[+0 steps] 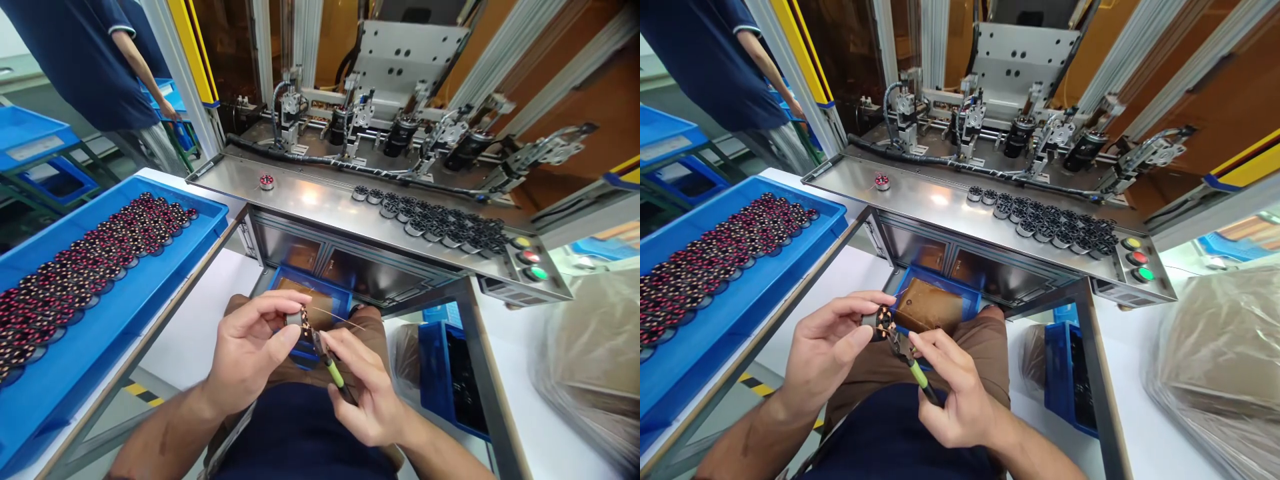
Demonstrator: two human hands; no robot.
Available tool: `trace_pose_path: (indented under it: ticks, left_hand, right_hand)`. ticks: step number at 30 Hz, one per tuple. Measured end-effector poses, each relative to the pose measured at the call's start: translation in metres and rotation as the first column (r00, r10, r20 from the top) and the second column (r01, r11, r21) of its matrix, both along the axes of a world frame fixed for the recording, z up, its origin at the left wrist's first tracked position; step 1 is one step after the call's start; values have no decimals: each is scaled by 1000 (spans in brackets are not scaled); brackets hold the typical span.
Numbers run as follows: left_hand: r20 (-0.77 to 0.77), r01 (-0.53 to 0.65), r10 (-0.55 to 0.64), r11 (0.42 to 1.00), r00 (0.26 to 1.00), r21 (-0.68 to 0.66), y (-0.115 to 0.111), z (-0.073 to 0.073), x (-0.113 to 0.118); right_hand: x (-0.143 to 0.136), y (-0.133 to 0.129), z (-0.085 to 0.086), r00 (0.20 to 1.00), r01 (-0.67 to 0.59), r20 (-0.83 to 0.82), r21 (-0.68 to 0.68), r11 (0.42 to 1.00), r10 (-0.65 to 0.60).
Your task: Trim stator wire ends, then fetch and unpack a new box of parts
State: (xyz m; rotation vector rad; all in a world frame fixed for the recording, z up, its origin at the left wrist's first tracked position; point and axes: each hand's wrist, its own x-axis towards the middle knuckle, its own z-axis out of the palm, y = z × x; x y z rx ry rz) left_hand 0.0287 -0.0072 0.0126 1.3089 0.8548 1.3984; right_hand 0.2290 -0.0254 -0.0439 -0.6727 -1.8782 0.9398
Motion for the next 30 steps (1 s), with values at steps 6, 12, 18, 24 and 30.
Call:
trace_pose_path:
  ticks: [6, 12, 18, 24, 30]
  left_hand:
    - [-65, -11, 13, 1000, 998, 28, -1, 3, -2]
    - [-90, -2, 5, 999, 996, 41, -1, -1, -3]
    - [-114, -7, 12, 999, 993, 42, -3, -3, -4]
    - [-132, -15, 27, 996, 991, 91, -3, -4, -3]
    - [-183, 3, 24, 989, 983, 146, -7, -2, -5]
  right_hand:
    - [-4, 3, 5, 1000, -3, -6, 29, 1000, 3]
    - [-2, 6, 4, 1000, -3, -14, 54, 999, 3]
    - [2, 3, -3, 1000, 16, 0, 68, 998, -16]
    - [-2, 2, 2, 998, 56, -24, 22, 998, -55]
    - [-6, 3, 7, 998, 59, -20, 17, 998, -59]
